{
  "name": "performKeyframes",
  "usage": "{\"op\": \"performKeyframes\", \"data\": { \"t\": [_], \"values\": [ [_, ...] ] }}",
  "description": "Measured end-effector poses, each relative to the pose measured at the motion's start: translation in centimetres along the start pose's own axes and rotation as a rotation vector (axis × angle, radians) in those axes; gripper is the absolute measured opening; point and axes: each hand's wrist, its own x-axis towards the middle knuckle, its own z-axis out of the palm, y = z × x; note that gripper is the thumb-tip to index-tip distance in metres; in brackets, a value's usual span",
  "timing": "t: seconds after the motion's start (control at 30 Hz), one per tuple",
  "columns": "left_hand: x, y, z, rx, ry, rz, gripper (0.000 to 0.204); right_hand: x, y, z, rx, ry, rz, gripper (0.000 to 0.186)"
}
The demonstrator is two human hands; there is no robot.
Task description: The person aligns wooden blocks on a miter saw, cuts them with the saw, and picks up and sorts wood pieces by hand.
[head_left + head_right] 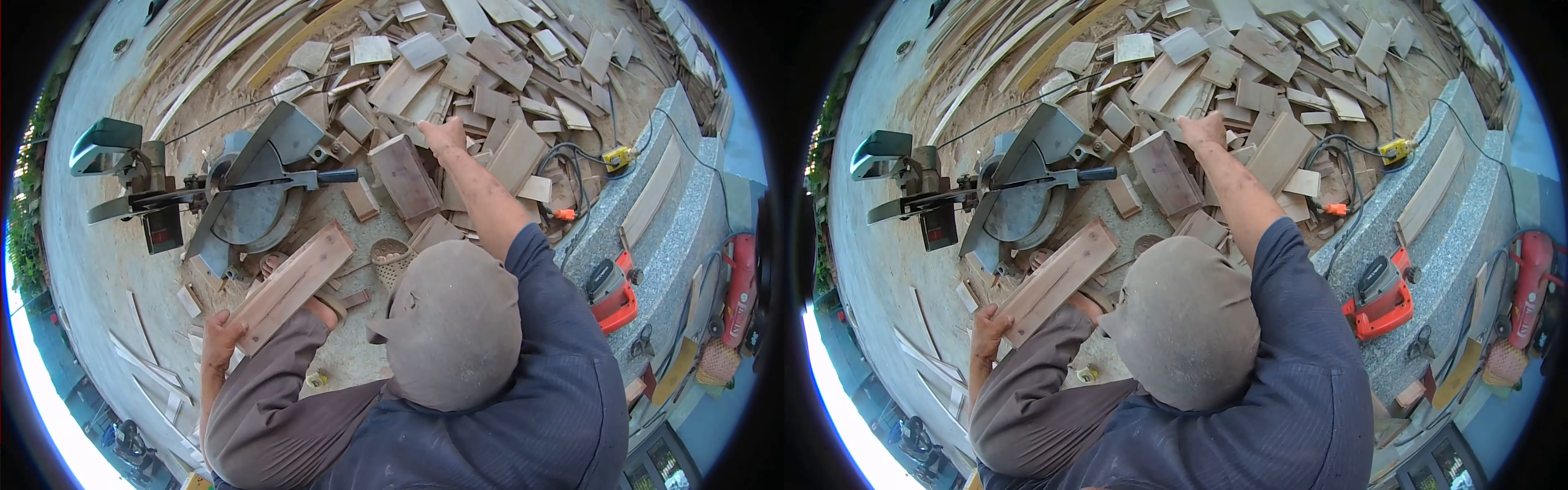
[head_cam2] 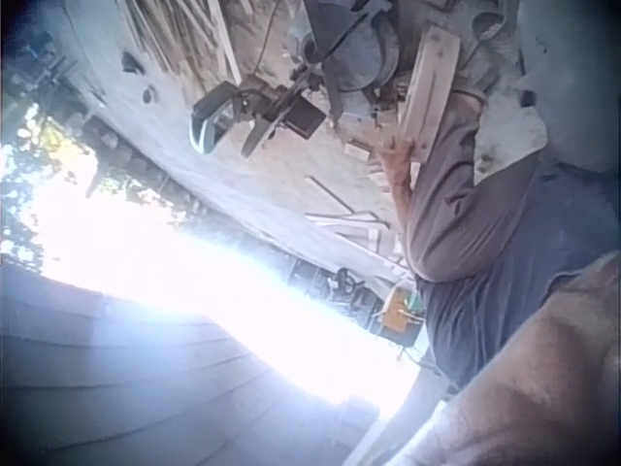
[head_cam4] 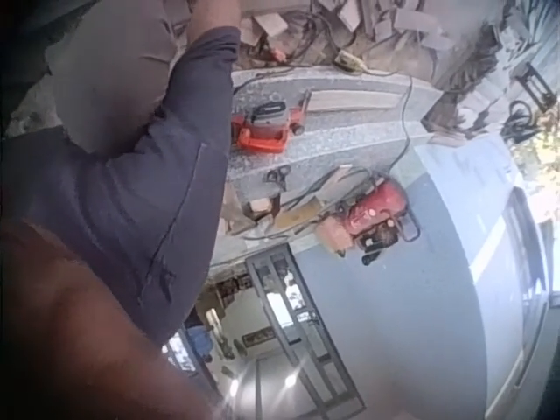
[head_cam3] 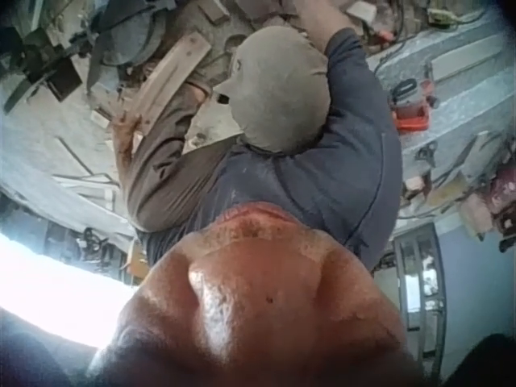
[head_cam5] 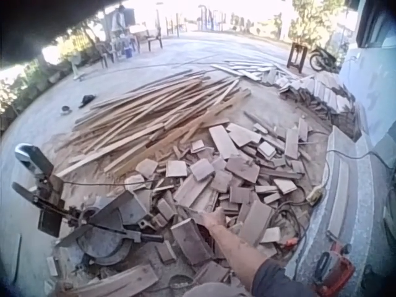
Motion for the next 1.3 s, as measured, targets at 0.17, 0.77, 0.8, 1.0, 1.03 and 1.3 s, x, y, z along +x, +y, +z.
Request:
{"op": "performKeyframes", "data": {
  "t": [0.17,0.77,0.8,1.0,1.03,1.3],
  "values": [
    [-0.6,0.1,0.4,-0.012,0.012,0.002,0.019,-1.4,-1.2,-2.9,0.554,-0.449,-0.032,0.036],
    [-1.1,0.7,0.4,-0.052,-0.052,0.07,0.024,-15.6,21.3,-6.1,-0.387,-0.235,-1.071,0.052],
    [-0.8,0.7,0.5,-0.019,-0.081,0.077,0.023,-15.4,22.6,-5.0,-0.247,-0.345,-1.072,0.053],
    [-0.8,-2.8,0.0,-0.112,-0.086,0.048,0.02,-15.9,13.8,-9.8,-0.262,0.192,-0.644,0.067],
    [-0.8,-2.5,0.2,-0.106,-0.086,0.043,0.02,-15.3,13.3,-10.1,-0.26,0.187,-0.639,0.067],
    [0.0,-3.3,-0.3,-0.19,-0.104,0.023,0.031,-9.8,17.3,-10.7,0.334,-0.371,-0.202,0.045]
  ]
}}
